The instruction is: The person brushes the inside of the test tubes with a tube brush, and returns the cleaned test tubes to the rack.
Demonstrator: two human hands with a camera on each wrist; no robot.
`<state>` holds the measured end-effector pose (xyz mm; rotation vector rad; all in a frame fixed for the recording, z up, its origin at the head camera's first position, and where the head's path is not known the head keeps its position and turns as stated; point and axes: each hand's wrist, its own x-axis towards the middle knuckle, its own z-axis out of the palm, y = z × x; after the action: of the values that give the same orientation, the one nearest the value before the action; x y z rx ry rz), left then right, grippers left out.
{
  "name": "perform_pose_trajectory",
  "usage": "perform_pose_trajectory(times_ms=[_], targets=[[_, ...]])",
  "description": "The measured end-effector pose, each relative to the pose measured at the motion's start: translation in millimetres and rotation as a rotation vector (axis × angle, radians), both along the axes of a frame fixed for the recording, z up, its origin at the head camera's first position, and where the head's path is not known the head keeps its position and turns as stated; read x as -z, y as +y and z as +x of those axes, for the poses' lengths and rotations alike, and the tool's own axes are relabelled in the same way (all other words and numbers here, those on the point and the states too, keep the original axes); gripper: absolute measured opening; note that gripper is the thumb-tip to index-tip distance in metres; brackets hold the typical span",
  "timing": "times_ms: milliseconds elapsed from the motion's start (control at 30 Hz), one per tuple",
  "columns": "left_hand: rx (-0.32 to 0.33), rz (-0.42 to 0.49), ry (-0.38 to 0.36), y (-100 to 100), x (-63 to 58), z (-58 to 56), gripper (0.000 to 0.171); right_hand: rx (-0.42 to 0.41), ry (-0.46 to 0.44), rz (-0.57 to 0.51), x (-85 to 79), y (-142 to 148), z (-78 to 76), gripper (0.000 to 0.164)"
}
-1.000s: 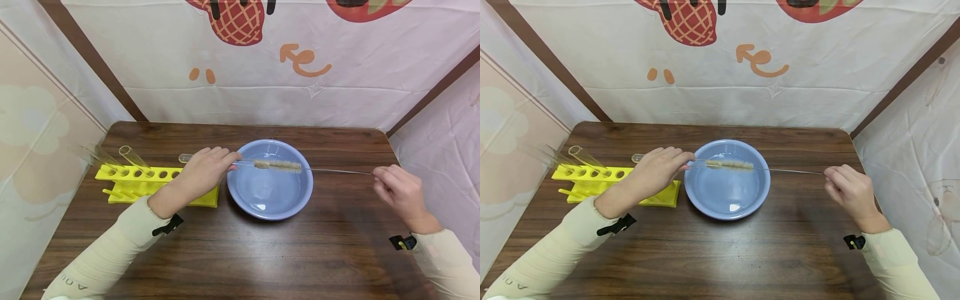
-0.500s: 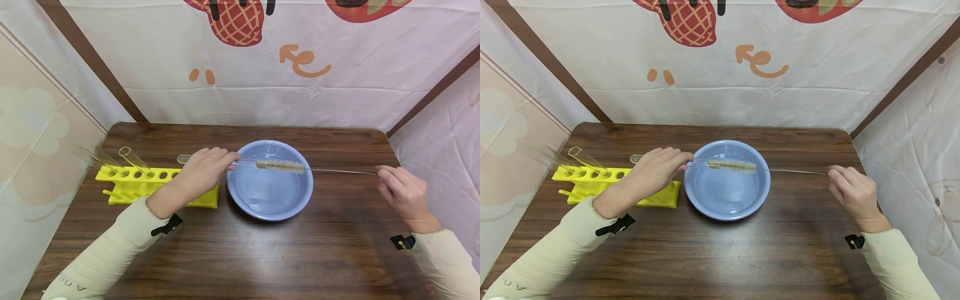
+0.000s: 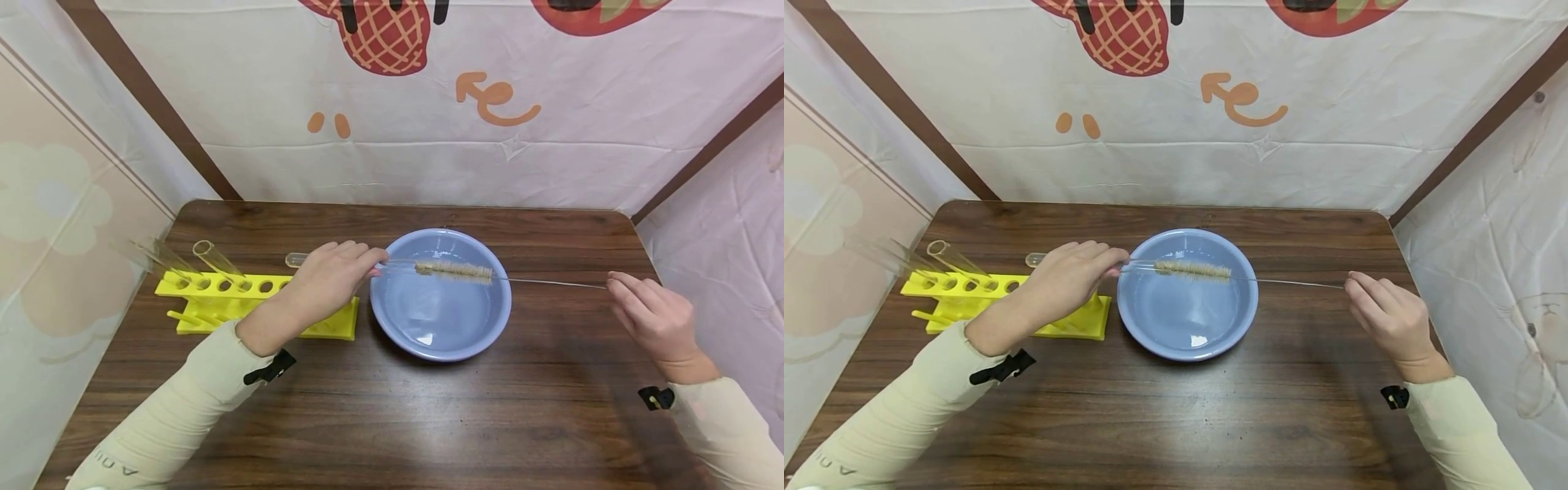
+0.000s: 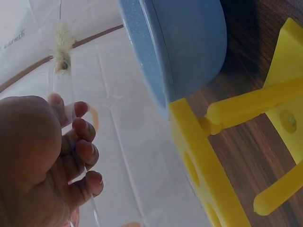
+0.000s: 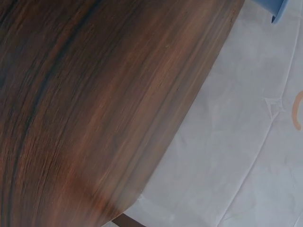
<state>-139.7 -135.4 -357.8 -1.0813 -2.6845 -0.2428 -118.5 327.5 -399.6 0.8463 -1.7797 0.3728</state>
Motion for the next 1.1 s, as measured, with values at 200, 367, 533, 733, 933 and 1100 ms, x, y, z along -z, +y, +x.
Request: perform_pose_trajectory(times_ms=[200, 367, 533, 733, 933, 1100], targets=[[-0.003, -0.011, 0.005, 1, -0.1, 0.5, 0.026, 0.041, -0.095, 0.040, 4.1, 6, 0.7, 0.030], [0.003, -0.011, 0.023, 2, -0.2, 0.7, 0.026, 0.060, -0.157, 0.053, 6.6, 9, 1.0, 0.031], [0.020, 0.001, 0.078, 5, 0.9, -0.6, 0.026, 0.113, -0.258, 0.068, 6.1, 11, 2.5, 0.033], [0.033, 0.013, 0.123, 6, 3.0, -1.2, 0.025, 0.126, -0.403, 0.037, 3.2, 12, 4.1, 0.050], [0.030, 0.002, 0.123, 7, 4.7, -0.5, 0.026, 0.108, -0.570, 0.003, 1.6, 12, 6.4, 0.024], [0.033, -0.018, 0.115, 11, 3.7, 0.3, 0.025, 0.069, -0.702, 0.023, -1.1, 5, 9.4, 0.015]])
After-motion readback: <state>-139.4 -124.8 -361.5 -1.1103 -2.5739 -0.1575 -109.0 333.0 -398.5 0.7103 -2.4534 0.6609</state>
